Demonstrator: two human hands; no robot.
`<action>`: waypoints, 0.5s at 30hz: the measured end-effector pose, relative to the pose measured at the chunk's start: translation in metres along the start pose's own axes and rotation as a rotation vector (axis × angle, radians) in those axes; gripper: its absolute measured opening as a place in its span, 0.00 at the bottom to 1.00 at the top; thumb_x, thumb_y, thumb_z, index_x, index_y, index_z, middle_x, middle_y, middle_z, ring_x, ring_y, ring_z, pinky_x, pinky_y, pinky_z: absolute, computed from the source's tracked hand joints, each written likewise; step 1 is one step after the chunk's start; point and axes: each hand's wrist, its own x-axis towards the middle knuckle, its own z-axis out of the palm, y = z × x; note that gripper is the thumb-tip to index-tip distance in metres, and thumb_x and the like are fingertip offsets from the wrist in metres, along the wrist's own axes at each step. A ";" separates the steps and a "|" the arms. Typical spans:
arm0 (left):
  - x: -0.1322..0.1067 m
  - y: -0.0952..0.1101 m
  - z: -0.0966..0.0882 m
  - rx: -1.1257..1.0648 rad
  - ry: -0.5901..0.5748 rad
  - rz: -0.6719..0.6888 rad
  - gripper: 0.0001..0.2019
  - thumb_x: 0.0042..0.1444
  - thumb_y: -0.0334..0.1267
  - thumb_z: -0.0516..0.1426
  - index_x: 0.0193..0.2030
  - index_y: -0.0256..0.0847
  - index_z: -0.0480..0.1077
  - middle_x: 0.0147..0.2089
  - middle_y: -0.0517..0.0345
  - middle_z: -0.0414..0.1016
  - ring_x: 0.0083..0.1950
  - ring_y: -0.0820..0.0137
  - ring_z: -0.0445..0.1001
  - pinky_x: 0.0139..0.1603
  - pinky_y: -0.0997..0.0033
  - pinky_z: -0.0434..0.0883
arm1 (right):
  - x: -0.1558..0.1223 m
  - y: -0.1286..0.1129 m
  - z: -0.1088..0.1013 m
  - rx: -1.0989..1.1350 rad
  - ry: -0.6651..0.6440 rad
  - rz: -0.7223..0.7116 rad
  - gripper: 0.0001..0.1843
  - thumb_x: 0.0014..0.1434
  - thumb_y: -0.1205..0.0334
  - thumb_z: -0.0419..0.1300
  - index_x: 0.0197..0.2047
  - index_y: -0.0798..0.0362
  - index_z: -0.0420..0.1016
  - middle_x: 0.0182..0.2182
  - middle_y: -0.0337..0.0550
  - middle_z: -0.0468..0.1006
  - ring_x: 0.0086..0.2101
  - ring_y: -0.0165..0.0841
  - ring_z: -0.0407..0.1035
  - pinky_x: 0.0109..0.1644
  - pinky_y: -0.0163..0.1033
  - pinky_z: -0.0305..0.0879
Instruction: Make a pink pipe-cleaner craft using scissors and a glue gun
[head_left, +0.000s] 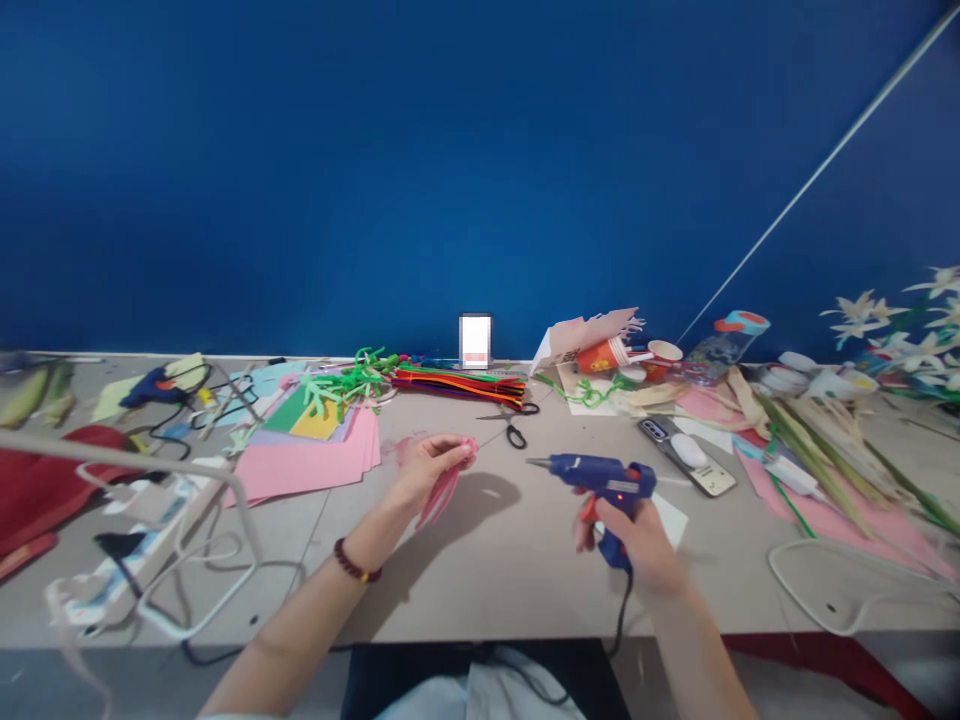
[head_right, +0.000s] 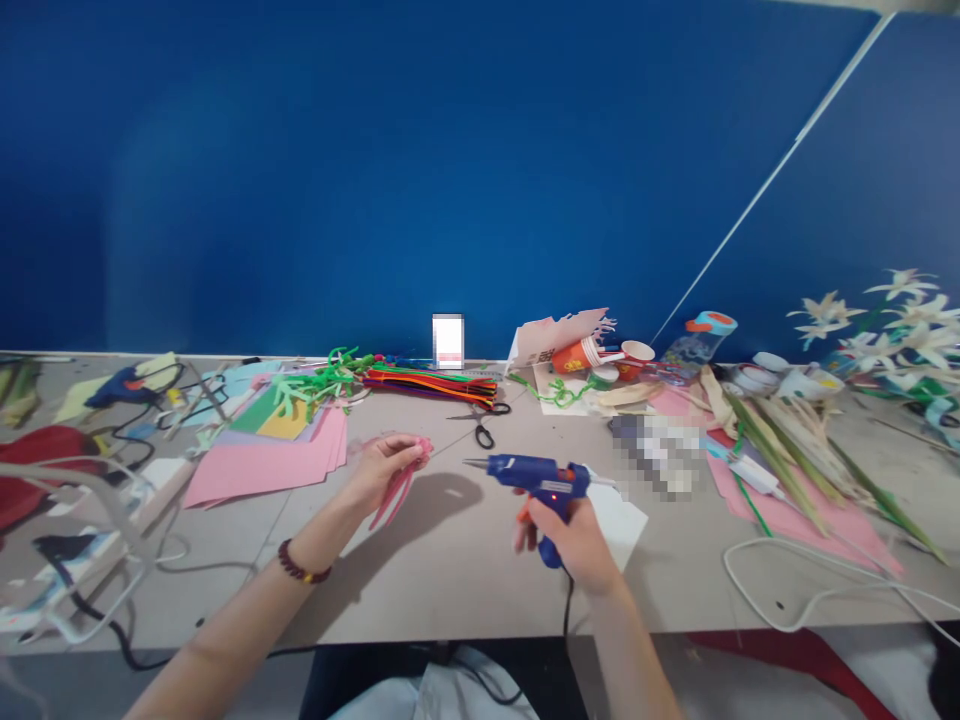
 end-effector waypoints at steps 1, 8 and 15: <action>0.001 0.001 0.001 0.013 0.003 0.012 0.13 0.34 0.36 0.70 0.28 0.35 0.76 0.28 0.53 0.78 0.27 0.74 0.74 0.34 0.75 0.73 | 0.007 -0.002 0.007 -0.025 -0.037 -0.020 0.17 0.50 0.49 0.63 0.32 0.55 0.70 0.16 0.41 0.75 0.17 0.31 0.67 0.22 0.34 0.62; 0.008 0.001 0.008 0.106 0.025 0.122 0.12 0.36 0.37 0.69 0.30 0.37 0.77 0.29 0.54 0.79 0.28 0.74 0.75 0.34 0.76 0.73 | 0.057 0.009 0.026 0.206 -0.293 0.020 0.18 0.47 0.45 0.60 0.26 0.52 0.66 0.11 0.38 0.70 0.11 0.28 0.59 0.14 0.33 0.51; 0.012 -0.012 -0.002 0.060 0.073 0.087 0.14 0.35 0.38 0.69 0.30 0.36 0.77 0.29 0.53 0.80 0.28 0.72 0.76 0.36 0.73 0.73 | 0.066 0.040 0.032 0.291 -0.320 0.159 0.18 0.51 0.46 0.57 0.29 0.54 0.70 0.09 0.33 0.64 0.10 0.25 0.55 0.15 0.31 0.50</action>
